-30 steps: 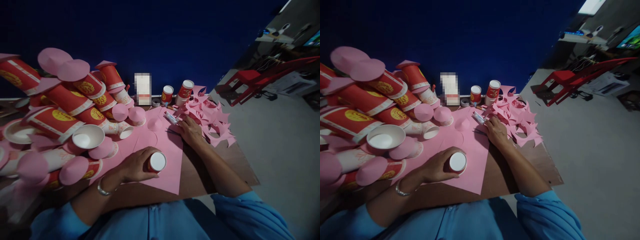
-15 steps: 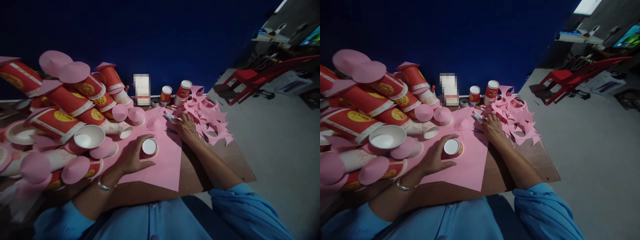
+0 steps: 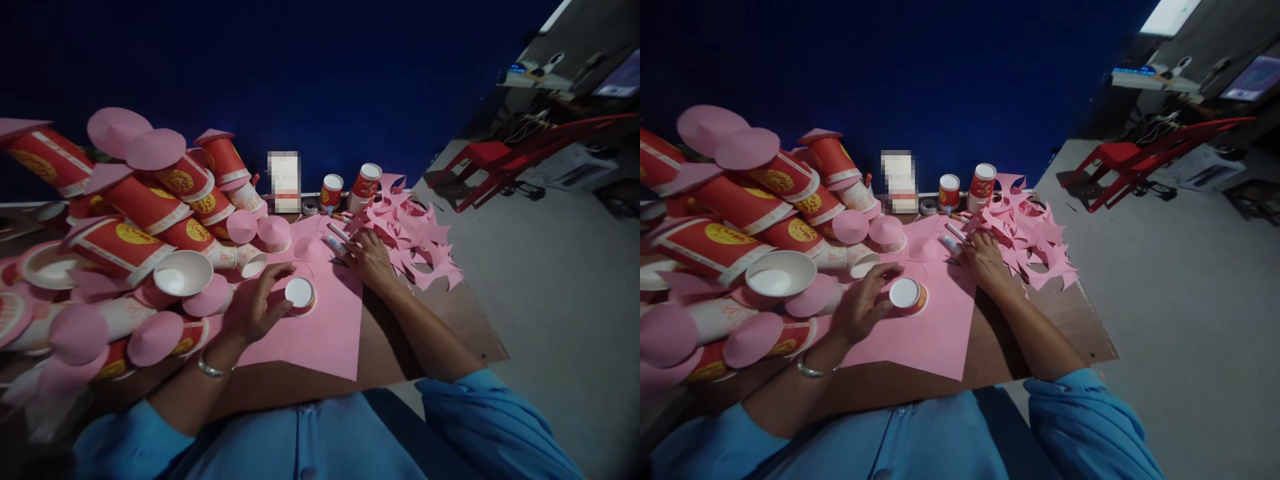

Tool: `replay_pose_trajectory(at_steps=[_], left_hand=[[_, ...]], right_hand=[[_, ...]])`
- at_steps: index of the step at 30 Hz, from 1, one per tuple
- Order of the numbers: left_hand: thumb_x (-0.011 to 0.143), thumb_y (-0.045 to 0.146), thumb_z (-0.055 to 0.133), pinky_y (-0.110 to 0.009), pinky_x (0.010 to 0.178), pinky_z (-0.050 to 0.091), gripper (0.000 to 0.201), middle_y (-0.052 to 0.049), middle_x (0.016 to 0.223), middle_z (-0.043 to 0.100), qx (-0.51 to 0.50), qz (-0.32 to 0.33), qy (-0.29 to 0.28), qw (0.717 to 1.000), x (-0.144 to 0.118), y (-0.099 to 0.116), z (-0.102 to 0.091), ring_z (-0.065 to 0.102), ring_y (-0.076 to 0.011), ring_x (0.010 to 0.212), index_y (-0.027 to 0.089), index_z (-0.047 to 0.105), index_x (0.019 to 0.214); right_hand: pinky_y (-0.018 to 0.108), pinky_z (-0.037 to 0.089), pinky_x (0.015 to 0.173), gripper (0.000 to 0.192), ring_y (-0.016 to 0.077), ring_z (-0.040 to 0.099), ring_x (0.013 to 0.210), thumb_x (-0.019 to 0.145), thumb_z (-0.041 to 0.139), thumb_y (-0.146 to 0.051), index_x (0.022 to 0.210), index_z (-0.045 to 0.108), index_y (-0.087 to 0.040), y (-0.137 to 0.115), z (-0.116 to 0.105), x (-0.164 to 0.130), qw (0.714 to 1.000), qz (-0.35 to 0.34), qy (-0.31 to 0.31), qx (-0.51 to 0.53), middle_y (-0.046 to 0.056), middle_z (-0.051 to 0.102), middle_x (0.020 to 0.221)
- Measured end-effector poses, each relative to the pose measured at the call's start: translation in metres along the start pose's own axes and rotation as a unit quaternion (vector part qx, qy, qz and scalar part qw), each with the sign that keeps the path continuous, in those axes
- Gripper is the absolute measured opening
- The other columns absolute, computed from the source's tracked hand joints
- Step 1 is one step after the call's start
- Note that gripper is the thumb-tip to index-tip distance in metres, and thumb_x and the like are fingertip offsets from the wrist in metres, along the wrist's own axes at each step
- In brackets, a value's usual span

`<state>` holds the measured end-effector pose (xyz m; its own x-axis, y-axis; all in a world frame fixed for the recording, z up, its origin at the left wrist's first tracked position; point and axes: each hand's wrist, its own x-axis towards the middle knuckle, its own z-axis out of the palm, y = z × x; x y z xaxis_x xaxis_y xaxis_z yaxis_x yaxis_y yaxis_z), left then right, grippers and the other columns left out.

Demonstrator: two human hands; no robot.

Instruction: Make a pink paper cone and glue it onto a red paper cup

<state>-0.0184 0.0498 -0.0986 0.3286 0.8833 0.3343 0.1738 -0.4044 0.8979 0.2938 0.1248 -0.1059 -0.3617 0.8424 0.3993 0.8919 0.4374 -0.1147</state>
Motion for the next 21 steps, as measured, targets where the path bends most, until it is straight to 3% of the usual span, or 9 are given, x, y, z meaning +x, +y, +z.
replay_pose_trajectory(at_steps=[6,12,16,19,21], left_hand=[[0.097,0.047,0.067,-0.050,0.111,0.055,0.052,-0.015,0.131,0.066,-0.038,0.014,0.069,0.997,0.001,-0.007,0.005,0.067,-0.0287,0.125,0.022,0.057,0.141],[0.097,0.046,0.067,-0.043,0.103,0.058,0.049,-0.014,0.128,0.067,-0.042,-0.004,0.067,0.997,0.001,-0.006,0.006,0.069,-0.0254,0.117,0.023,0.058,0.139],[0.096,0.045,0.068,-0.040,0.094,0.060,0.047,-0.014,0.126,0.068,-0.017,-0.025,0.064,0.997,0.000,-0.002,0.004,0.072,-0.0241,0.109,0.022,0.058,0.136],[0.096,0.044,0.068,-0.040,0.092,0.061,0.044,-0.013,0.124,0.068,-0.007,-0.016,0.074,0.997,0.001,-0.001,0.003,0.072,-0.0232,0.106,0.022,0.060,0.133],[0.096,0.044,0.068,-0.039,0.090,0.061,0.043,-0.012,0.122,0.068,-0.006,-0.005,0.083,0.997,0.001,-0.001,0.003,0.073,-0.0222,0.103,0.021,0.061,0.132]], right_hand=[[0.043,0.045,0.093,0.024,0.0309,0.053,0.114,0.106,0.061,-0.035,0.111,0.081,-0.024,0.007,-0.005,0.011,0.998,0.031,-0.008,-0.049,0.014,0.069,0.123],[0.045,0.041,0.098,0.032,0.0331,0.052,0.121,0.102,0.068,-0.042,0.127,0.076,-0.025,0.004,-0.004,0.043,0.995,-0.009,-0.083,-0.049,0.016,0.068,0.127],[0.047,0.044,0.095,0.023,0.0344,0.056,0.116,0.102,0.065,-0.034,0.106,0.081,-0.018,-0.002,-0.009,0.064,0.993,0.032,-0.108,-0.045,0.019,0.072,0.118],[0.047,0.049,0.092,0.019,0.0334,0.062,0.109,0.097,0.066,-0.030,0.093,0.077,-0.016,-0.003,-0.023,0.067,0.993,0.097,-0.032,0.065,0.019,0.074,0.110],[0.040,0.052,0.080,0.022,0.0266,0.065,0.091,0.093,0.070,-0.040,0.093,0.074,-0.019,-0.006,-0.034,0.063,0.953,0.159,0.015,0.256,0.012,0.074,0.097]])
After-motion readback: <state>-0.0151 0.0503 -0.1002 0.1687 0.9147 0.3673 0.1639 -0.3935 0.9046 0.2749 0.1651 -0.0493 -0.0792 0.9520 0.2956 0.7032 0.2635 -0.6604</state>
